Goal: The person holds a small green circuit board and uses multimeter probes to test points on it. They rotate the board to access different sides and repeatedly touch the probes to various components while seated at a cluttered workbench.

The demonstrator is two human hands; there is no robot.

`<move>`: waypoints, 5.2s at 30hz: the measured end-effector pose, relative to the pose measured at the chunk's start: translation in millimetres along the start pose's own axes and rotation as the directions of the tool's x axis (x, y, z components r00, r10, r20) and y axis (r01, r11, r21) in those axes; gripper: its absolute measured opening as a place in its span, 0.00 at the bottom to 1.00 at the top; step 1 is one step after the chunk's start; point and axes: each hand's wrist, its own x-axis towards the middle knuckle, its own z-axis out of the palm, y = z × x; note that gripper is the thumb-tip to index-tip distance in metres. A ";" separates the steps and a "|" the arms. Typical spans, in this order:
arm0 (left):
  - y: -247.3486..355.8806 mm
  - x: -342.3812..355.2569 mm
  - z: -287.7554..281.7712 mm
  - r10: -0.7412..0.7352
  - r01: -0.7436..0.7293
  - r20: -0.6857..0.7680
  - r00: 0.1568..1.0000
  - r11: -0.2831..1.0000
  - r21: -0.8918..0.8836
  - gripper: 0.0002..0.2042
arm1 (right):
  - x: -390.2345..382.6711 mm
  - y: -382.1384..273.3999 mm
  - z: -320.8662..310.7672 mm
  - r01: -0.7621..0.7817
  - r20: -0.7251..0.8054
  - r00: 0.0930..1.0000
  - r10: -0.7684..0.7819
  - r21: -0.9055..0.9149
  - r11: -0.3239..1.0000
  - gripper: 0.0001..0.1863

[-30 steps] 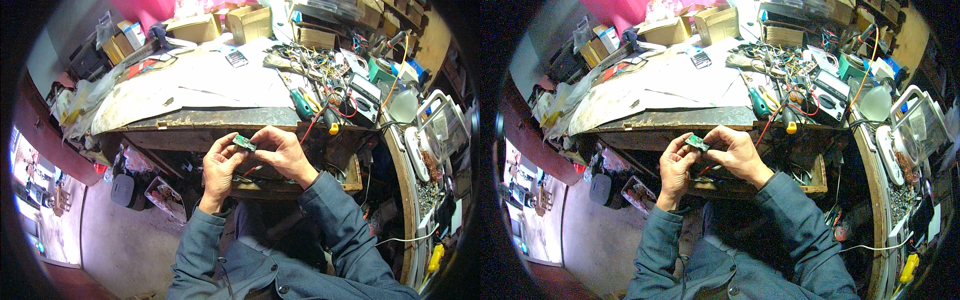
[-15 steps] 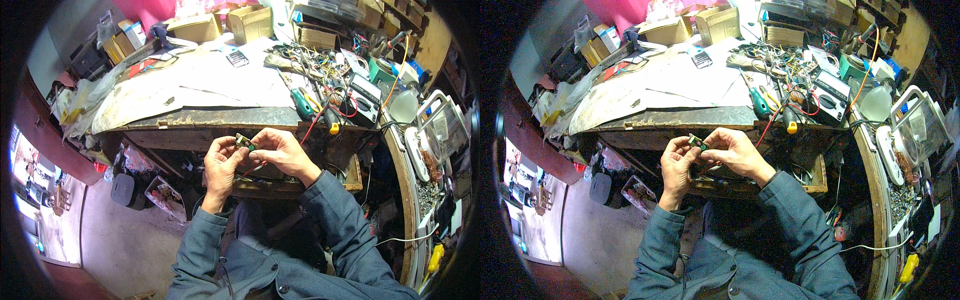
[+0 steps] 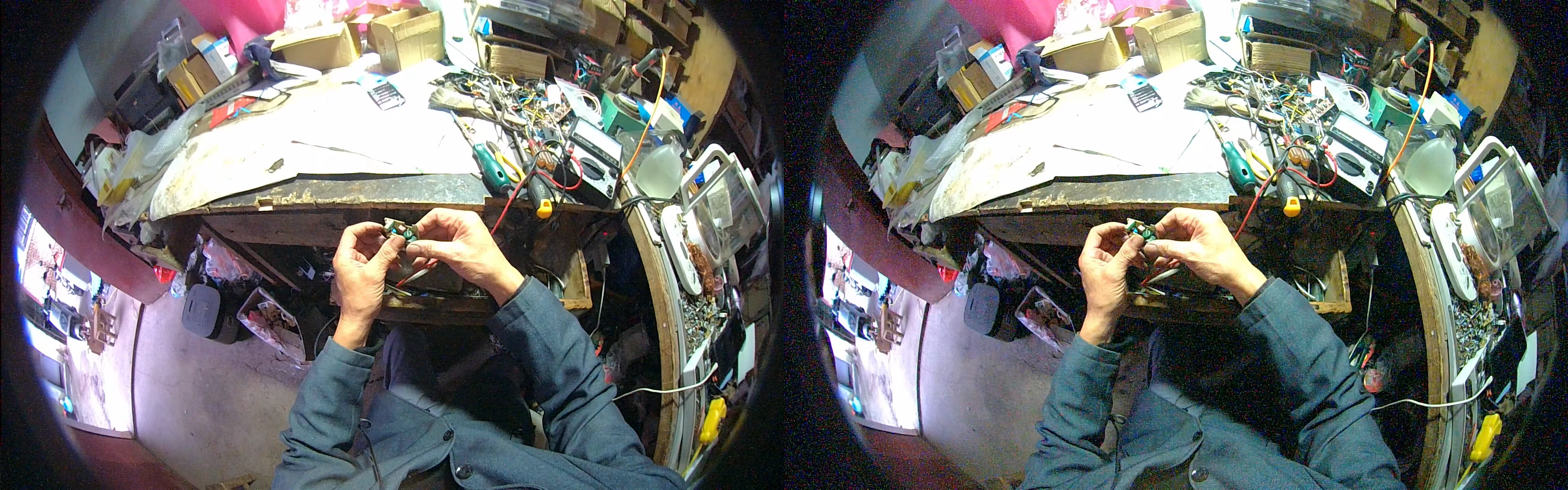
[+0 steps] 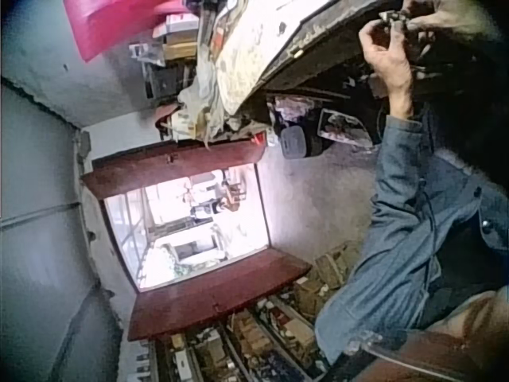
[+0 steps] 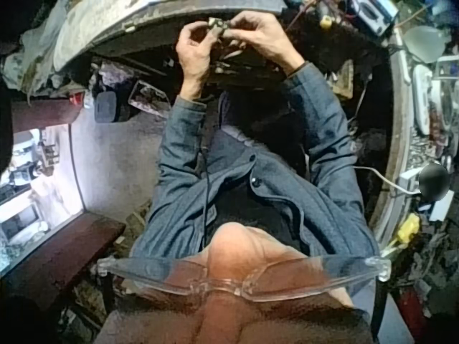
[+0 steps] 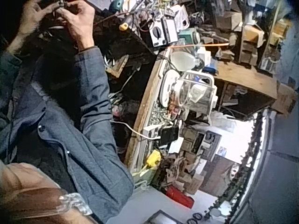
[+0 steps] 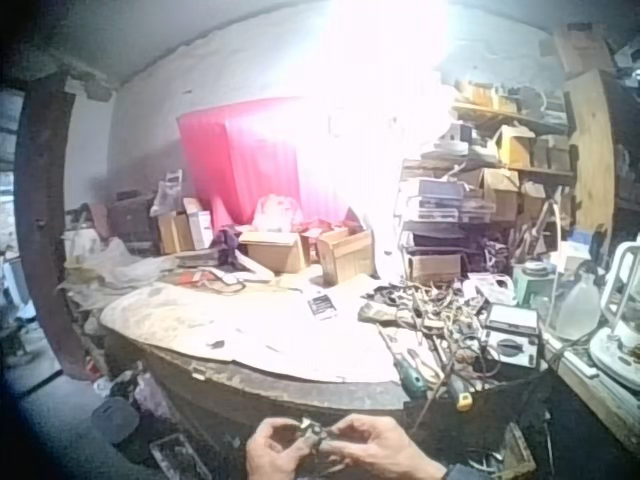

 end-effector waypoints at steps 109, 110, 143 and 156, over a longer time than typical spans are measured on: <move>-8.8 -6.3 -1.1 0.120 -0.133 0.116 0.986 0.985 0.110 0.27 | 4.2 14.2 -8.6 -0.079 0.136 0.988 0.073 0.034 0.996 0.21; -8.9 -6.7 -1.2 0.111 -0.123 0.110 0.988 0.987 0.107 0.27 | 4.2 14.0 -9.1 -0.099 0.102 0.990 0.100 -0.012 0.995 0.20; -6.5 -12.6 6.6 0.378 -0.350 0.024 0.925 0.827 0.441 0.26 | -2.9 0.9 6.5 0.398 0.032 0.804 -0.593 -0.770 0.498 0.06; -7.3 -12.8 7.6 0.381 -0.358 0.029 0.924 0.837 0.414 0.24 | -4.4 0.4 8.5 0.294 -0.080 0.859 -0.506 -0.731 0.615 0.07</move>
